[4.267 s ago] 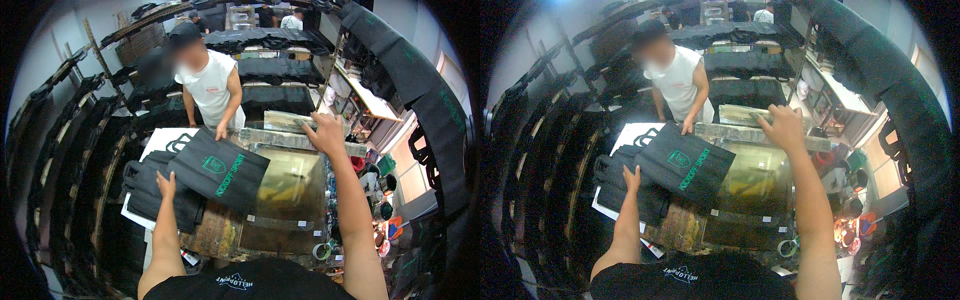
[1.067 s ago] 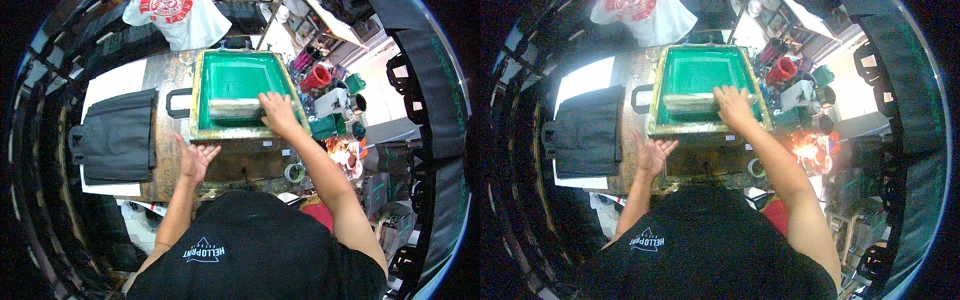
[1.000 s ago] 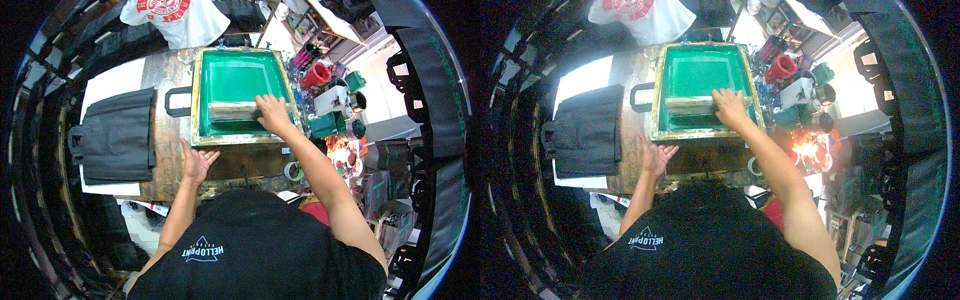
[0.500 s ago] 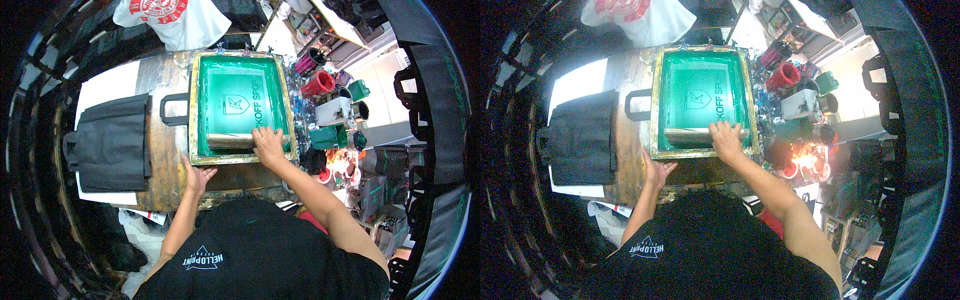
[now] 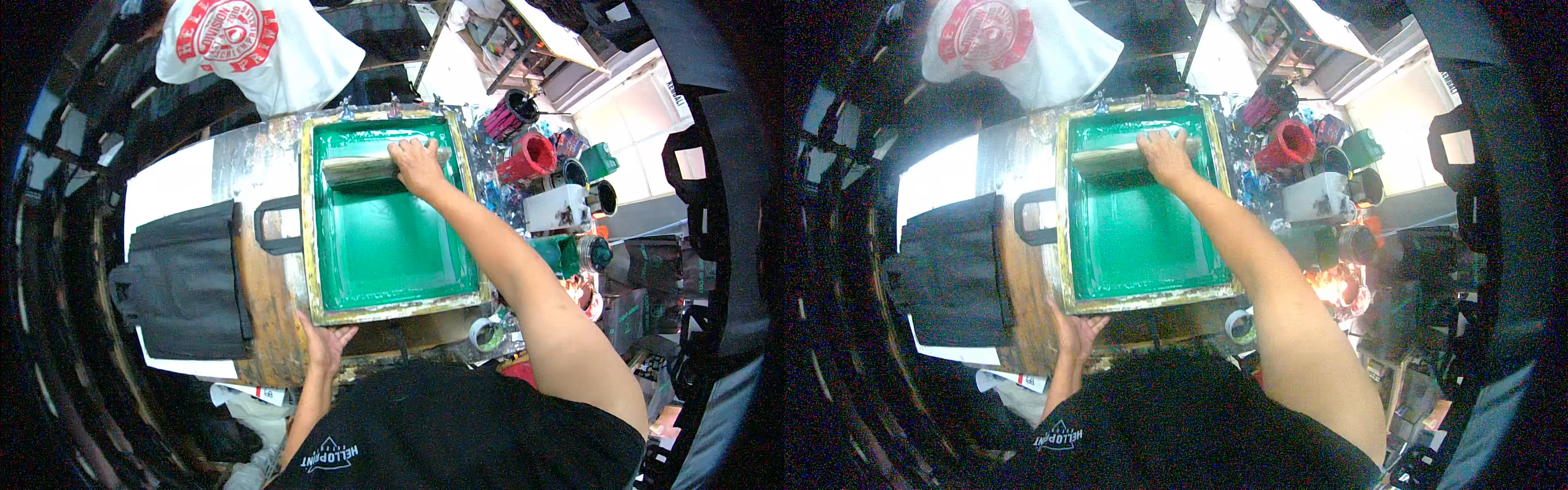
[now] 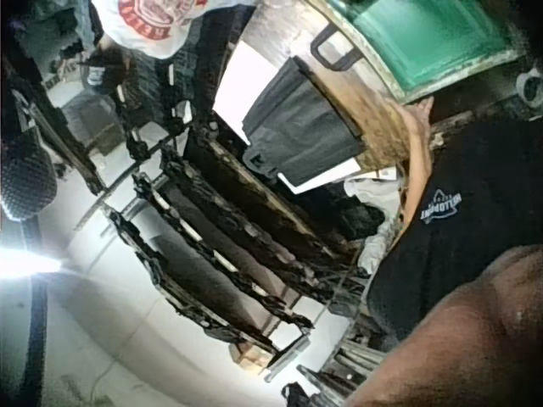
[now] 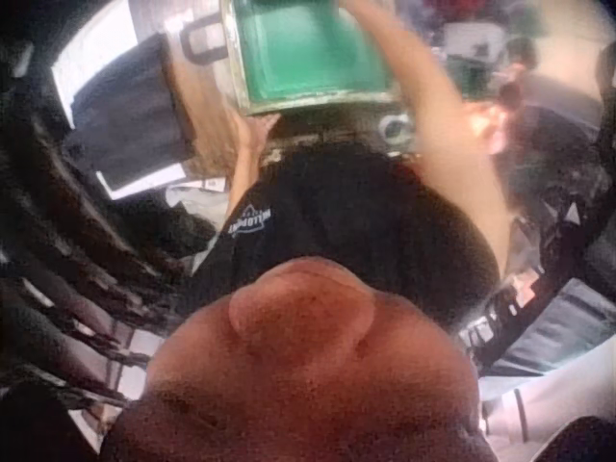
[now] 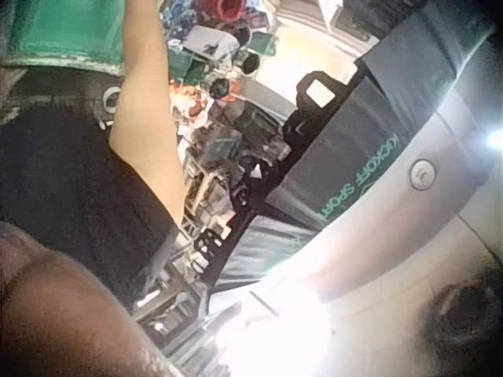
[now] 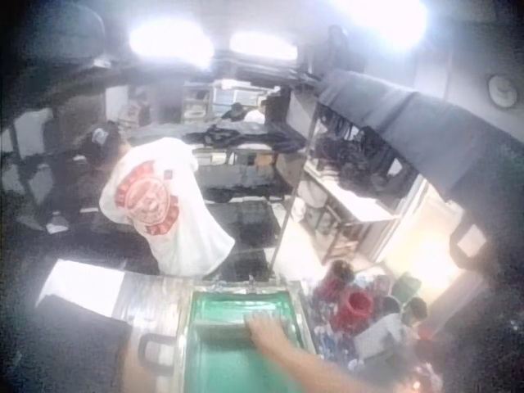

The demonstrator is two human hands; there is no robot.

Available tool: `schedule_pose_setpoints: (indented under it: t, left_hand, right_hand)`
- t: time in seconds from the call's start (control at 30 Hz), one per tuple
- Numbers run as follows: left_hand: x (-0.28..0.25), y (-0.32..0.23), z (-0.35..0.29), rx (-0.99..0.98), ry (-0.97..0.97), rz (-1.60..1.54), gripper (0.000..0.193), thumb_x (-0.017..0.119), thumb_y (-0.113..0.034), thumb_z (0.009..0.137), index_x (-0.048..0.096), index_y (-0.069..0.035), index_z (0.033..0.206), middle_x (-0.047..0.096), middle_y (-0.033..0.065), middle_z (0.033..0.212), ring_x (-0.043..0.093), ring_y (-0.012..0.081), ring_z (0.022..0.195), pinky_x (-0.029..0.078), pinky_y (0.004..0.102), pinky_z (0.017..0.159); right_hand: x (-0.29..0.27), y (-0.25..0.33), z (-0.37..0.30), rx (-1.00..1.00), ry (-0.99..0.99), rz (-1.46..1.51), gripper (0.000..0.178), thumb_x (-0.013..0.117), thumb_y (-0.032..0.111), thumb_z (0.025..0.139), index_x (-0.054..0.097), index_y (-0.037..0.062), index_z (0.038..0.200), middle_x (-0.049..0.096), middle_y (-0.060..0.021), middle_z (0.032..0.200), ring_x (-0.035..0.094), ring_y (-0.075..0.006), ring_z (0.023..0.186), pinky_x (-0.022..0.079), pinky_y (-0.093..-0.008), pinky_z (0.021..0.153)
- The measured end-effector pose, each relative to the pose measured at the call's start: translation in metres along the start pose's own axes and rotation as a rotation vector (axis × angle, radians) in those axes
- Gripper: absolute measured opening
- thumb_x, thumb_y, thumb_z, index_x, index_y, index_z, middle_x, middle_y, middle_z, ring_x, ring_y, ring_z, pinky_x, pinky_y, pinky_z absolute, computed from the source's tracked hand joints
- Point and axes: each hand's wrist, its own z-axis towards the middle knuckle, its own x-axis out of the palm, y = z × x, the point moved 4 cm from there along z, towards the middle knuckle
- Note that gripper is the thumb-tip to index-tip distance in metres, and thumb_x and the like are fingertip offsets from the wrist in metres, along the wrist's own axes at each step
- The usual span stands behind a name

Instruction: The person is screen-printing logos onto black tote bags by placing a bag on the work surface, lowering a screen frame over it, and using a squeegee to spread green ink across the design.

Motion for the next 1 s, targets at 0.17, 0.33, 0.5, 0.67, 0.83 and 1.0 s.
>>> schedule_pose_setpoints:
  t: [0.17,0.33,0.5,0.67,0.83,1.0]
  left_hand:
    - [-0.010,0.007,0.014,-0.085,0.026,-0.016,0.125,0.028,-0.099,0.079,0.004,-0.013,0.166,0.023,0.0218,0.167,0.029,0.0508,0.149,0.039,0.0593,0.114]
    - [-0.012,0.006,0.021,-0.151,-0.047,0.049,0.128,0.023,-0.101,0.078,0.016,-0.005,0.162,0.038,0.0286,0.156,0.048,0.0514,0.135,0.047,0.0551,0.108]
    - [-0.058,-0.009,0.025,-0.525,-0.014,0.410,0.130,0.016,-0.100,0.079,0.052,0.013,0.132,0.069,0.0341,0.108,0.072,0.0439,0.098,0.060,0.0477,0.087]
    - [-0.001,-0.102,0.034,0.124,0.025,0.841,0.090,0.029,-0.078,0.098,0.066,0.004,0.099,0.072,0.0197,0.075,0.071,0.0285,0.064,0.057,0.0371,0.063]
    - [0.135,-0.187,0.089,1.098,-0.033,1.455,0.040,0.080,-0.035,0.089,0.069,-0.001,0.107,0.071,0.0163,0.096,0.067,0.0312,0.092,0.052,0.0413,0.080]
    - [0.226,-0.229,0.166,1.672,-0.176,1.704,0.064,0.080,-0.059,0.079,0.070,-0.003,0.109,0.070,0.0166,0.106,0.063,0.0333,0.105,0.047,0.0477,0.095]
  right_hand:
    - [0.035,-0.042,0.065,0.032,0.040,0.039,0.069,0.085,0.018,0.076,0.049,0.0145,0.135,0.060,-0.0080,0.128,0.054,-0.0301,0.127,0.033,-0.0683,0.103]
    - [0.030,-0.047,0.104,-0.043,0.236,0.113,0.063,0.083,0.023,0.080,0.053,0.0170,0.134,0.062,-0.0080,0.128,0.056,-0.0317,0.125,0.037,-0.0677,0.101]
    - [0.013,-0.050,0.110,0.031,0.258,0.148,0.050,0.075,0.016,0.084,0.057,0.0193,0.130,0.064,-0.0072,0.125,0.058,-0.0309,0.122,0.039,-0.0624,0.098]
    - [0.020,-0.041,0.079,0.037,-0.096,0.011,0.038,0.064,0.014,0.090,0.059,0.0196,0.128,0.064,-0.0071,0.115,0.060,-0.0288,0.112,0.041,-0.0566,0.092]
    - [0.036,-0.033,0.071,-0.046,-0.020,0.042,0.035,0.058,0.015,0.093,0.062,0.0195,0.128,0.065,-0.0119,0.116,0.060,-0.0317,0.112,0.042,-0.0553,0.096]
    - [-0.003,-0.079,0.088,-0.111,0.285,0.087,0.035,0.073,0.018,0.085,0.072,0.0194,0.120,0.074,-0.0111,0.112,0.067,-0.0325,0.111,0.043,-0.0524,0.098]
